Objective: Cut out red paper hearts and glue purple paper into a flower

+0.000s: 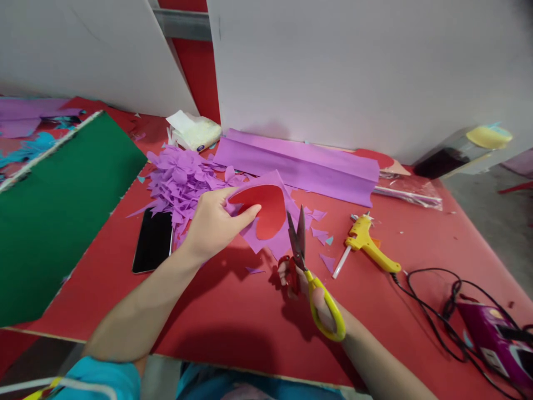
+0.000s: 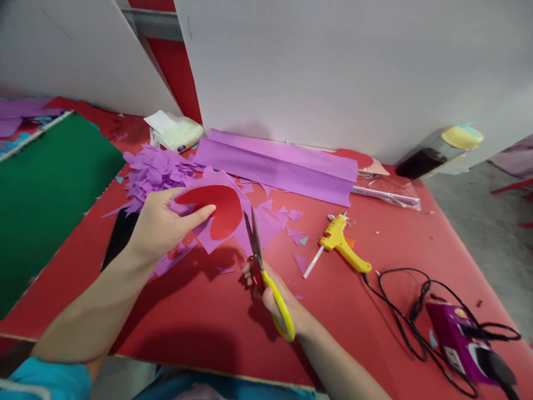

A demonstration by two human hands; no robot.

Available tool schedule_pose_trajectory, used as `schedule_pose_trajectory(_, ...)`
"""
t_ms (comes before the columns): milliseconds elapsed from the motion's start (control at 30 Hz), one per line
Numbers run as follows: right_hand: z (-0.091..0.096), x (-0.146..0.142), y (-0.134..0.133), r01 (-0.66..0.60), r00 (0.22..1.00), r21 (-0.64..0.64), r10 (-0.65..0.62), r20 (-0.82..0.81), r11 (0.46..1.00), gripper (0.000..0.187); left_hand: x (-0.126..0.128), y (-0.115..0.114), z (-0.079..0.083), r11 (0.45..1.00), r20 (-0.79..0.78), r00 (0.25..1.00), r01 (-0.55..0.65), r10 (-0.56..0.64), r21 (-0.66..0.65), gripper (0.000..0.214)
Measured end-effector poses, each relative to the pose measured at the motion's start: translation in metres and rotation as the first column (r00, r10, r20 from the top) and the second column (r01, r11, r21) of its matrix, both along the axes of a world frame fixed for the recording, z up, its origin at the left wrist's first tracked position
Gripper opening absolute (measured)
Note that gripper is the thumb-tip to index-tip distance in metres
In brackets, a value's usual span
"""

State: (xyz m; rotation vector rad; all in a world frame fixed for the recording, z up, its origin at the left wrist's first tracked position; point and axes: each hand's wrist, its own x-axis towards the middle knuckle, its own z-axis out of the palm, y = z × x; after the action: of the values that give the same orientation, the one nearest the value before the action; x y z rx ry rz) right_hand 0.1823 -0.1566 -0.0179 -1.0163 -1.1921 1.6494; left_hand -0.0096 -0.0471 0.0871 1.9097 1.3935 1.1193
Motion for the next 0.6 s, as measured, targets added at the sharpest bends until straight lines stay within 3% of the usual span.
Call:
schedule_pose_trajectory(367, -0.001, 0.004, 0.000, -0.070, 0.997, 0.053, 0.069, 0.024, 0.996, 0.066, 0.004, -0.008, 0.002, 0.998, -0.064, 0.998, 0.023, -0.027, -0.060, 0.020)
schedule_pose_trajectory(600, -0.002, 0.001, -0.001, -0.015, 1.000, 0.047, 0.013, 0.027, 0.999, 0.065, 0.010, -0.012, 0.002, 0.993, -0.099, 0.992, 0.063, -0.072, -0.098, 0.024)
